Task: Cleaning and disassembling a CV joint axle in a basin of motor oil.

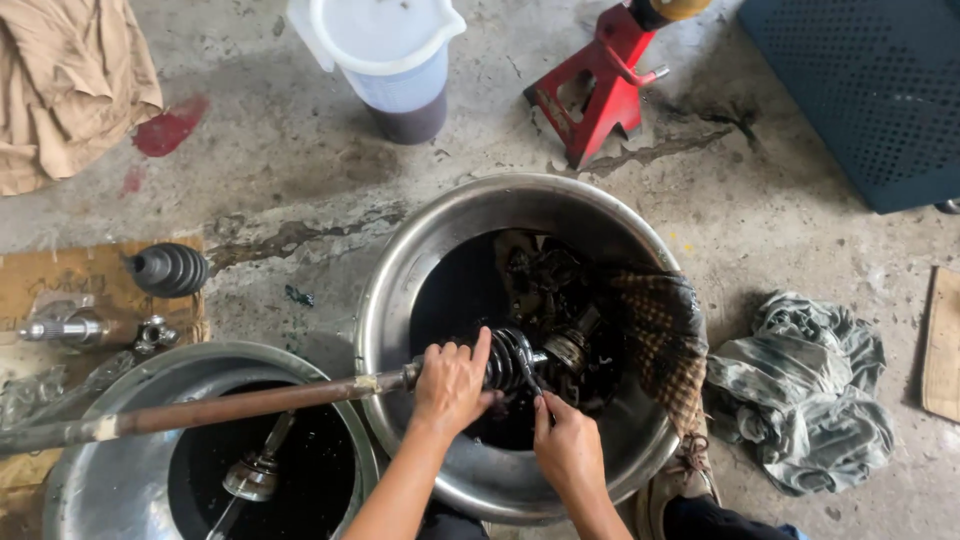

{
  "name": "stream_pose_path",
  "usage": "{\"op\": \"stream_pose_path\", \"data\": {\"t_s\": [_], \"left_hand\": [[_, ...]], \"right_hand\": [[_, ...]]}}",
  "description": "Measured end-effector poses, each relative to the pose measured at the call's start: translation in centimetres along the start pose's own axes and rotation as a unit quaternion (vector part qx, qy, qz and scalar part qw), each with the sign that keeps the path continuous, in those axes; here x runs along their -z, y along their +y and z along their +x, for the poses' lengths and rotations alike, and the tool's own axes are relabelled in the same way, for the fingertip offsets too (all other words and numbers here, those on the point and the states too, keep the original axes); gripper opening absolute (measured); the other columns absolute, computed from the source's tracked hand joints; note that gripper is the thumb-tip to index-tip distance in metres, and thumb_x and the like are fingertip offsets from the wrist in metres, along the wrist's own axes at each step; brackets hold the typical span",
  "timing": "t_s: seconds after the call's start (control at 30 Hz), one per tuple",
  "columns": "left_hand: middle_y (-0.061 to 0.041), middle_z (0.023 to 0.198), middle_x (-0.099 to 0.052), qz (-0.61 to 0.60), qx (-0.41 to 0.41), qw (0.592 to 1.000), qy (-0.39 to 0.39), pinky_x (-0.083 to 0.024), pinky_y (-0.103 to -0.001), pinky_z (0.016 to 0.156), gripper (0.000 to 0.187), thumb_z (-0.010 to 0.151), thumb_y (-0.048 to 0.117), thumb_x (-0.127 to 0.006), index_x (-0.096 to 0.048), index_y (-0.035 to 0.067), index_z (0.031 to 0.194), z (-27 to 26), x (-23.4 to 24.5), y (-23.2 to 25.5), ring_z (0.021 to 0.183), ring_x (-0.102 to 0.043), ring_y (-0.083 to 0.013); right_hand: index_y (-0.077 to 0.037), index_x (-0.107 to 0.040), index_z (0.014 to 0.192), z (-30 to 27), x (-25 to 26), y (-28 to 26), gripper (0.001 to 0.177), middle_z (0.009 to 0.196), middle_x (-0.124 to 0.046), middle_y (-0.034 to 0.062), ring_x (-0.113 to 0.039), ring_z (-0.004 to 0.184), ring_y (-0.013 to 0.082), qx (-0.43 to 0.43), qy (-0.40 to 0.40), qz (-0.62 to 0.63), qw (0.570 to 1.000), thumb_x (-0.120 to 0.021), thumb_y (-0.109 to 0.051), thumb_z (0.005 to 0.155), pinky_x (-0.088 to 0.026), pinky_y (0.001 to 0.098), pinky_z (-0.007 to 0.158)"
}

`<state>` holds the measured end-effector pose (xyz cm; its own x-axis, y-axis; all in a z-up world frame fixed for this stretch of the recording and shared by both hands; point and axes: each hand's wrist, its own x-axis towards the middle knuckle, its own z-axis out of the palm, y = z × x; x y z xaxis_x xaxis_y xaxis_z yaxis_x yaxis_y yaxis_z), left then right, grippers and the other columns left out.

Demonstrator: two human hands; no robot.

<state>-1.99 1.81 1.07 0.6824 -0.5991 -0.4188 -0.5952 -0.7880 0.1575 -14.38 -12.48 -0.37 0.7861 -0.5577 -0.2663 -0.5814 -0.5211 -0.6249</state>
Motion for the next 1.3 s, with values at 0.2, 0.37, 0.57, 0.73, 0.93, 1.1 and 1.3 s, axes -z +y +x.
{"op": "stream_pose_path", "data": {"t_s": [0.2, 0.37, 0.57, 0.73, 0.93, 1.1, 1.3], "left_hand": [[-0.009, 0.104, -0.069, -0.015, 0.018, 0.997, 0.071, -0.047, -0.041, 0.082, 0.09, 0.071, 0.053, -0.086, -0.051, 0.004, 0.139, 0.7, -1.9, -0.1, 0.094, -0.066, -0.0241], [-0.009, 0.103, -0.069, -0.032, 0.017, 0.998, 0.057, -0.047, -0.042, 0.084, 0.092, 0.073, 0.056, -0.085, -0.051, 0.001, 0.138, 0.9, -2.3, -0.3, 0.097, -0.067, -0.0243], [-0.007, 0.103, -0.07, -0.024, 0.008, 0.995, 0.092, -0.047, -0.04, 0.084, 0.091, 0.07, 0.057, -0.086, -0.053, 0.001, 0.134, 0.4, -3.0, 0.1, 0.096, -0.068, -0.0228], [-0.009, 0.102, -0.069, -0.01, 0.012, 1.0, 0.023, -0.047, -0.04, 0.083, 0.094, 0.074, 0.059, -0.085, -0.049, -0.001, 0.137, 0.8, -2.2, -0.1, 0.094, -0.067, -0.0238], [-0.006, 0.104, -0.07, -0.041, 0.002, 0.995, 0.095, -0.048, -0.04, 0.081, 0.083, 0.067, 0.049, -0.09, -0.053, 0.004, 0.126, 1.0, -1.8, -0.5, 0.097, -0.068, -0.0234], [-0.01, 0.098, -0.07, -0.059, 0.029, 0.997, 0.048, -0.047, -0.041, 0.082, 0.082, 0.07, 0.06, -0.084, -0.053, 0.002, 0.119, 0.2, 0.5, 0.6, 0.095, -0.069, -0.0263], [-0.017, 0.091, -0.074, -0.198, 0.101, 0.975, 0.013, -0.055, -0.045, 0.084, 0.081, 0.077, 0.072, -0.071, -0.056, 0.004, 0.118, 2.2, 0.2, 0.1, 0.091, -0.073, -0.0346]], "right_hand": [[-0.006, -0.078, 0.096, 3.9, 0.3, -4.1, 0.029, 0.087, -0.071, 0.0249, -0.069, 0.084, 0.0445, 0.007, -0.057, -0.041, 0.998, -0.06, -0.029, 0.1, -0.057, 0.0478, 0.073], [-0.008, -0.077, 0.098, 0.8, 0.2, -0.8, 0.024, 0.082, -0.071, 0.0244, -0.071, 0.08, 0.0435, -0.03, -0.045, -0.014, 0.998, -0.062, -0.025, 0.091, -0.057, 0.048, 0.071], [-0.004, -0.077, 0.092, 3.0, -0.5, -1.2, 0.03, 0.085, -0.071, 0.025, -0.069, 0.083, 0.0448, 0.024, -0.052, -0.036, 0.998, -0.061, -0.029, 0.098, -0.057, 0.0479, 0.072], [-0.009, -0.077, 0.098, 2.6, 0.7, -2.4, 0.024, 0.077, -0.071, 0.0233, -0.071, 0.076, 0.0433, -0.055, -0.085, -0.027, 0.994, -0.062, -0.026, 0.09, -0.055, 0.0498, 0.071], [-0.001, -0.076, 0.09, 3.2, -0.3, -2.0, 0.037, 0.084, -0.071, 0.0252, -0.07, 0.082, 0.0445, 0.019, -0.076, -0.071, 0.994, -0.058, -0.031, 0.103, -0.056, 0.0484, 0.073], [-0.007, -0.077, 0.098, 2.7, 1.1, -2.3, 0.031, 0.082, -0.072, 0.0252, -0.072, 0.079, 0.0438, -0.073, -0.104, -0.034, 0.991, -0.059, -0.032, 0.094, -0.057, 0.0488, 0.073], [0.001, -0.076, 0.095, 3.4, 1.8, -0.1, 0.037, 0.082, -0.074, 0.0225, -0.073, 0.078, 0.0391, -0.087, -0.157, -0.036, 0.983, -0.056, -0.031, 0.098, -0.056, 0.0445, 0.074]]}}
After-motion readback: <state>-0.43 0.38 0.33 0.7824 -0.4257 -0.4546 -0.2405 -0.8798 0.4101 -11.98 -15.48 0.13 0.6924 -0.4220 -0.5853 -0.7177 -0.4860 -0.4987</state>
